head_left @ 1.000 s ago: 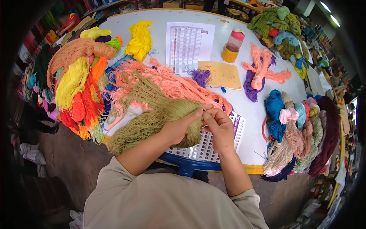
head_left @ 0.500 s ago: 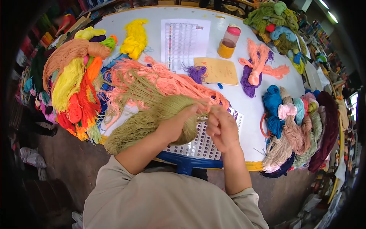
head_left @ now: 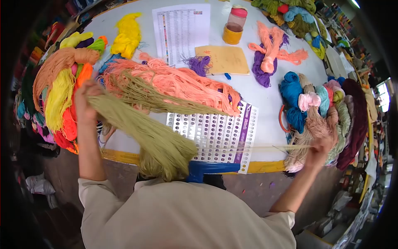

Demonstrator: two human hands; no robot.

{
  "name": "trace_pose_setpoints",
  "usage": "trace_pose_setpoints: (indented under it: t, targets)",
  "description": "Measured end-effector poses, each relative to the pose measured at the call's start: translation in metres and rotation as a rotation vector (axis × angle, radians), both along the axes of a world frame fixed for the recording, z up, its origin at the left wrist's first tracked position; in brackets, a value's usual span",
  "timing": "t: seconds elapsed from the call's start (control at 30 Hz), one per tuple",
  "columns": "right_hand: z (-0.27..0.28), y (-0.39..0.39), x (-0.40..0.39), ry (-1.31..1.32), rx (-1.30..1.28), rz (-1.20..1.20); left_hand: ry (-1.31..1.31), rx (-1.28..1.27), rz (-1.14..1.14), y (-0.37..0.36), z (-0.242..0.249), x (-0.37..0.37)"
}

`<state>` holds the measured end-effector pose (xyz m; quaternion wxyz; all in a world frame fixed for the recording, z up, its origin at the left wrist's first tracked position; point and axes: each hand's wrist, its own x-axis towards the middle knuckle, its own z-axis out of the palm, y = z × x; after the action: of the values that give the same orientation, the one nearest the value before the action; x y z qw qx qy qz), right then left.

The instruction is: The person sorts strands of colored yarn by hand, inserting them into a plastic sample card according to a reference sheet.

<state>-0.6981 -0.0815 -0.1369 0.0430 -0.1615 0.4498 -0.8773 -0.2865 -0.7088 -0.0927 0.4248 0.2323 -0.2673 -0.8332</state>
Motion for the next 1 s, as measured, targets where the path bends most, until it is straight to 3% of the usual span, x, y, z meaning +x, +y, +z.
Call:
trace_pose_setpoints:
  t: [0.03,0.07,0.1,0.17,0.2,0.23,0.27,0.3,0.37,0.4,0.47,0.53,0.57,0.67,0.7,0.73,0.8,1.0]
  targets:
    - [0.031,0.011,0.002,0.134,0.222,-0.501,0.046,-0.008,0.135,-0.015,0.006,0.012]
    - [0.047,0.069,-0.008,-0.021,0.316,-0.573,0.182,-0.044,0.028,-0.004,0.027,0.011]
    - [0.048,0.078,-0.025,-0.008,0.135,-1.159,0.320,-0.076,-0.078,0.015,0.052,0.008]
    - [0.058,0.077,-0.023,0.080,0.128,-1.177,0.445,-0.095,-0.288,0.036,0.049,-0.019]
    - [0.026,0.135,-0.054,0.405,0.607,-0.519,0.463,-0.154,-0.400,0.040,0.034,-0.034]
    - [0.010,0.055,-0.039,0.418,0.734,-0.606,-0.065,-0.113,0.008,0.091,0.038,-0.076]
    - [-0.017,0.016,-0.029,0.734,1.299,-0.633,0.128,-0.035,-0.477,0.121,0.029,-0.104]
    - [-0.019,-0.041,0.002,0.525,1.206,-0.326,0.129,0.116,-0.838,0.133,0.000,-0.131]
    - [-0.018,-0.139,0.055,0.173,0.985,0.287,-0.478,-0.168,-0.943,0.195,-0.012,-0.189]
    - [-0.029,-0.165,0.068,0.242,0.978,0.340,-0.597,-0.366,-0.957,0.219,-0.025,-0.209]
    - [-0.070,-0.186,0.072,0.453,1.034,0.298,-0.702,-0.430,-1.150,0.239,-0.085,-0.238]
    - [-0.059,-0.192,0.077,0.579,1.212,0.216,-0.799,-0.684,-1.110,0.258,-0.112,-0.243]
    - [-0.056,-0.191,0.077,0.532,1.223,0.253,-0.728,-0.727,-0.983,0.273,-0.109,-0.240]
    - [-0.062,-0.187,0.075,0.490,1.165,0.292,-0.777,-0.740,-0.940,0.280,-0.112,-0.246]
    - [-0.063,-0.186,0.074,0.486,1.166,0.288,-0.754,-0.483,-1.015,0.282,-0.103,-0.245]
    - [-0.063,-0.185,0.074,0.452,1.112,0.318,-0.753,-0.485,-1.019,0.281,-0.104,-0.248]
    - [-0.061,-0.186,0.073,0.419,1.056,0.349,-0.661,-0.253,-1.081,0.280,-0.106,-0.252]
    - [-0.052,-0.189,0.069,0.264,1.068,0.464,-0.799,-0.620,-1.105,0.280,-0.134,-0.261]
